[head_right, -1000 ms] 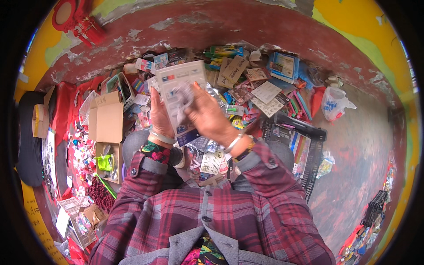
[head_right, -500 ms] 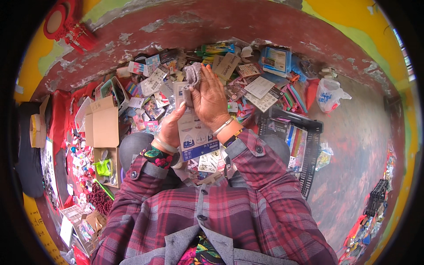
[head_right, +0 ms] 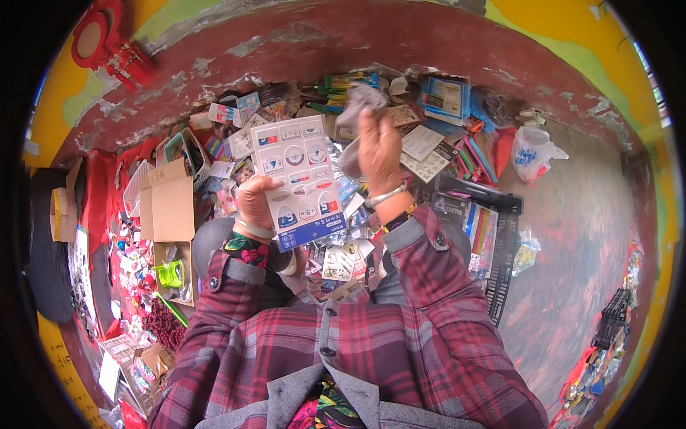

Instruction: The person sits cross-legged on the floor and sorts through a large pile of small packaged items. They pick up items one by one, turn them over to view both sides, and place them into a black plastic crate or back into the pile.

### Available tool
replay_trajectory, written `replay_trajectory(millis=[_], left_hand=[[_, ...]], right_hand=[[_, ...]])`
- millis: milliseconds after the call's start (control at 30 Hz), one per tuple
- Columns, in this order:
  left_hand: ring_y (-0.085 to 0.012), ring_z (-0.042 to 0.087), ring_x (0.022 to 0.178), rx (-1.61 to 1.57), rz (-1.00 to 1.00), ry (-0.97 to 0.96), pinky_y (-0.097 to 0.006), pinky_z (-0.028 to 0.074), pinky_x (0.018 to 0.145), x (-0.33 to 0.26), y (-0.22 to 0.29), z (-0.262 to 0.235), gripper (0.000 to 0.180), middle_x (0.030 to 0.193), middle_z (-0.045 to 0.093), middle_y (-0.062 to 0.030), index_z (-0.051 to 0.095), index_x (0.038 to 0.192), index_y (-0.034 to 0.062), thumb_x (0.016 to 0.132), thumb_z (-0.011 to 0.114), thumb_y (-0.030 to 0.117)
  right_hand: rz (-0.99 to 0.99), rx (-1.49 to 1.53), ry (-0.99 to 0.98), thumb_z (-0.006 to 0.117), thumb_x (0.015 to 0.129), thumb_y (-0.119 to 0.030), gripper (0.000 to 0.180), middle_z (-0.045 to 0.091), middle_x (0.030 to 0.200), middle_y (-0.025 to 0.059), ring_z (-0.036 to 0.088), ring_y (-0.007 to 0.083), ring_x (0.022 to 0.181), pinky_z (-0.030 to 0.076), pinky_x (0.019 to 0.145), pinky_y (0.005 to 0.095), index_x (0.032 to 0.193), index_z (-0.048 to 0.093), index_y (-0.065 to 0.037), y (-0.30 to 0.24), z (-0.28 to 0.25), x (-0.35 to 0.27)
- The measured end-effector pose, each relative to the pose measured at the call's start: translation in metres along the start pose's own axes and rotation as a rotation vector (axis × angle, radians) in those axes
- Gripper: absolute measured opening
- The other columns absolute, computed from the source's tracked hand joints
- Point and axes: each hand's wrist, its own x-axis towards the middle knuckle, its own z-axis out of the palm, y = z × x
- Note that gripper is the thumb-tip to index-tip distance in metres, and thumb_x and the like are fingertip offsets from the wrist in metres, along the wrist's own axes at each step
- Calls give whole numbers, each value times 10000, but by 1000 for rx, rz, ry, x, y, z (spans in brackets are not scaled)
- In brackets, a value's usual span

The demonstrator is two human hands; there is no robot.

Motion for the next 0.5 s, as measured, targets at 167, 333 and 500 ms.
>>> replay_trajectory(millis=[167, 333, 500], left_hand=[[-238, 561, 962, 276, -91, 40, -352, 454, 843, -1, -10, 1, 469, 1041, 579, -105, 520, 1126, -18, 664, 585, 25], [-202, 478, 1086, 385, -228, -207, -319, 399, 904, -4, -16, 5, 518, 1171, 498, -89, 433, 1227, 18, 725, 559, 10], [-254, 489, 1097, 331, -286, -280, -370, 382, 933, -9, -16, 19, 565, 1195, 499, -136, 391, 1262, -4, 699, 446, -1]], right_hand=[[-446, -238, -568, 472, 886, -337, 462, 469, 1256, 154, 400, 301, 1207, 215, 1030, 431, 1189, 480, 12, -15, 29, -38], [-498, -489, -582, 425, 904, -345, 486, 388, 1339, 136, 295, 269, 1288, 152, 1056, 443, 1256, 424, -9, -9, 30, -39], [-239, -483, -282, 416, 909, -363, 406, 549, 1077, 186, 494, 328, 1061, 372, 872, 421, 1047, 545, -4, 10, 29, -22]])
